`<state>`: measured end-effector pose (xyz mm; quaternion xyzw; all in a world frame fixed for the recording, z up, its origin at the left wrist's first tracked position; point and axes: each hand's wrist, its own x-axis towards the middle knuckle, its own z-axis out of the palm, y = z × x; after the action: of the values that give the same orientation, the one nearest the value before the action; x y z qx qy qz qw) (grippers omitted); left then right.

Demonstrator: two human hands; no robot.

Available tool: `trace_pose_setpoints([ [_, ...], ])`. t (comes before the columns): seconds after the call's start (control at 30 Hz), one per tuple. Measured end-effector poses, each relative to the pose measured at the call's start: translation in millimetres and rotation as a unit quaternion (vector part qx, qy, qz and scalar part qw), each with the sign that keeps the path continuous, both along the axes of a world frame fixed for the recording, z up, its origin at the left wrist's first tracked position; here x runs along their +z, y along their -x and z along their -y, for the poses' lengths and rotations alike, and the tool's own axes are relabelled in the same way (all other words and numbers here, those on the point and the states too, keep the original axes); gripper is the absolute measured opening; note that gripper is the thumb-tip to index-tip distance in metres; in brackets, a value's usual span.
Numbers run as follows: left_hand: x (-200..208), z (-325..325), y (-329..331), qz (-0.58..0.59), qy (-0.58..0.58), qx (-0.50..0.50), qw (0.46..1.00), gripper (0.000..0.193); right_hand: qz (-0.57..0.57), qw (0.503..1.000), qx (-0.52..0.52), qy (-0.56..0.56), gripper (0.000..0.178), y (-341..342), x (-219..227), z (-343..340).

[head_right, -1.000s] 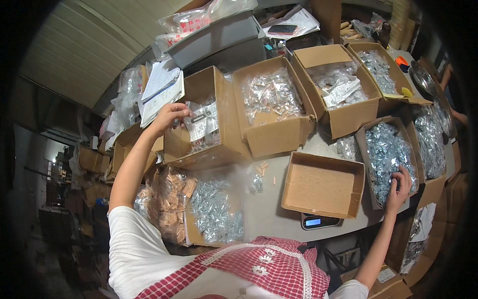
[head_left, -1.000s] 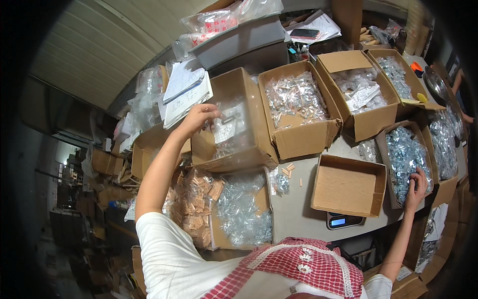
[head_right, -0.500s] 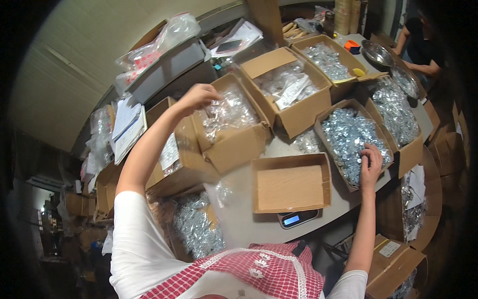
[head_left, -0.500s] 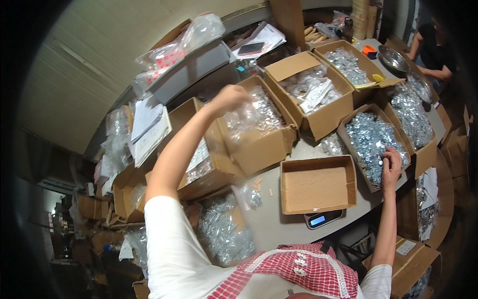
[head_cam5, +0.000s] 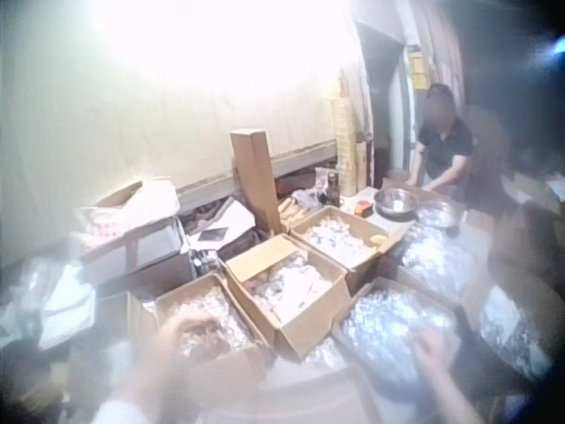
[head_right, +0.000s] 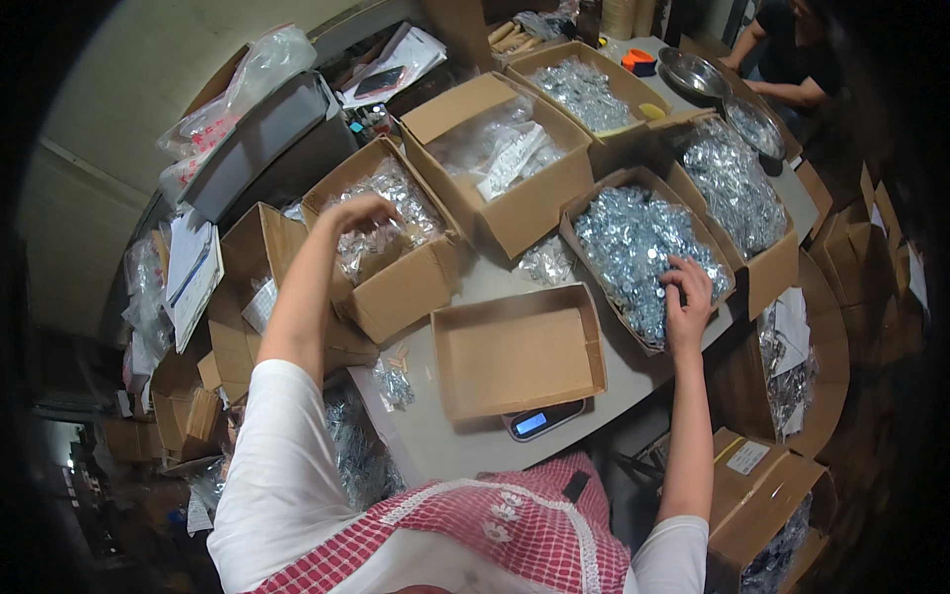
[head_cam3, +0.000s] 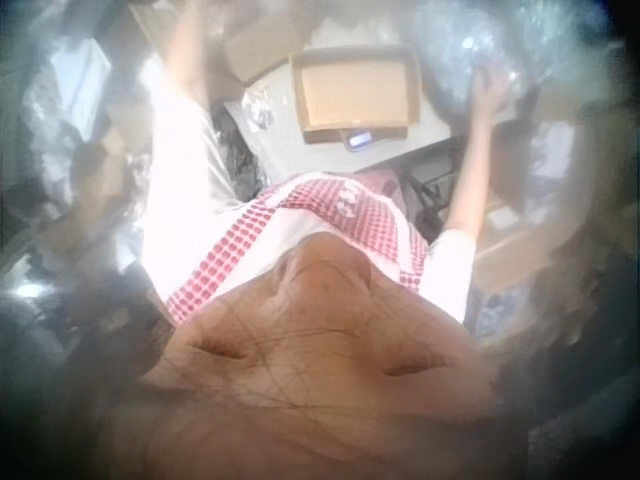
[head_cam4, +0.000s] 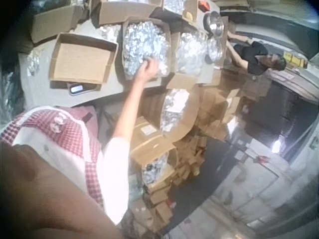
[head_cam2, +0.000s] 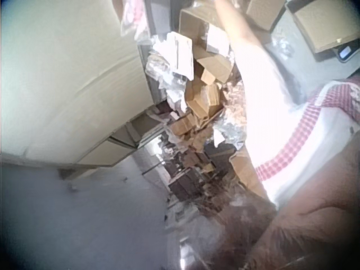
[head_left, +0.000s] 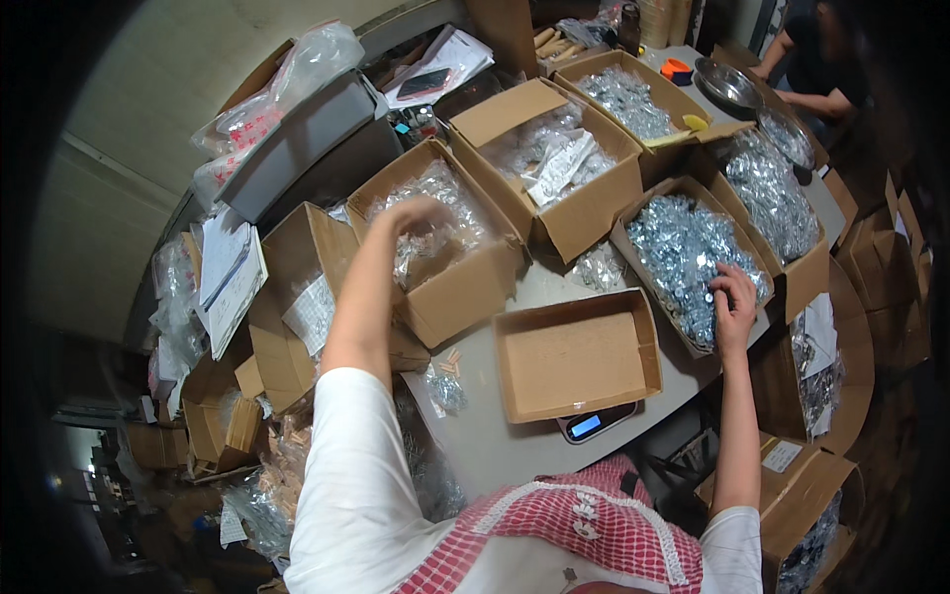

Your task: The person repeatedly picks small plastic-wrapped items from open boxes, places them on a digital scale, and then transfers them into a larger cardboard box. The process is repeated continuously throughout the clip.

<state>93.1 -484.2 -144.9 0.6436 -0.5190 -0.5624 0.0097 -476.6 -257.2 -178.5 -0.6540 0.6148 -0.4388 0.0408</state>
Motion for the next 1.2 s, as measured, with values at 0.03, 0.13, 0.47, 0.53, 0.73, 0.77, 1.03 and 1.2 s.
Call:
trace_pose_setpoints([
  [0.03,17,-6,7,-0.048,0.013,0.021,0.999,0.018,0.004,1.0,0.001,0.0,0.014,0,0,0],
  [0.13,67,-25,47,-0.183,0.017,-0.053,0.982,0.017,-0.002,1.0,0.007,0.002,0.013,2,0,0],
  [0.47,116,-108,206,-0.1,0.083,-0.432,0.892,0.06,-0.017,0.999,0.035,-0.027,0.012,8,4,1],
  [0.53,103,-49,218,-0.108,0.036,-0.212,0.971,0.044,-0.037,0.996,0.069,-0.036,0.012,10,7,2],
  [0.73,-2,90,297,0.061,0.218,0.048,0.973,0.036,-0.016,0.981,0.182,-0.059,0.014,25,25,9],
  [0.77,-20,95,310,0.092,0.244,0.029,0.965,0.054,0.014,0.969,0.237,-0.071,0.021,36,29,14],
  [1.03,-51,120,294,0.154,0.347,0.066,0.923,0.033,0.138,0.933,0.297,-0.147,0.021,152,46,75],
  [1.2,-9,106,283,-0.168,0.252,0.315,0.899,0.038,-0.075,0.968,0.237,-0.017,0.031,138,19,86],
])
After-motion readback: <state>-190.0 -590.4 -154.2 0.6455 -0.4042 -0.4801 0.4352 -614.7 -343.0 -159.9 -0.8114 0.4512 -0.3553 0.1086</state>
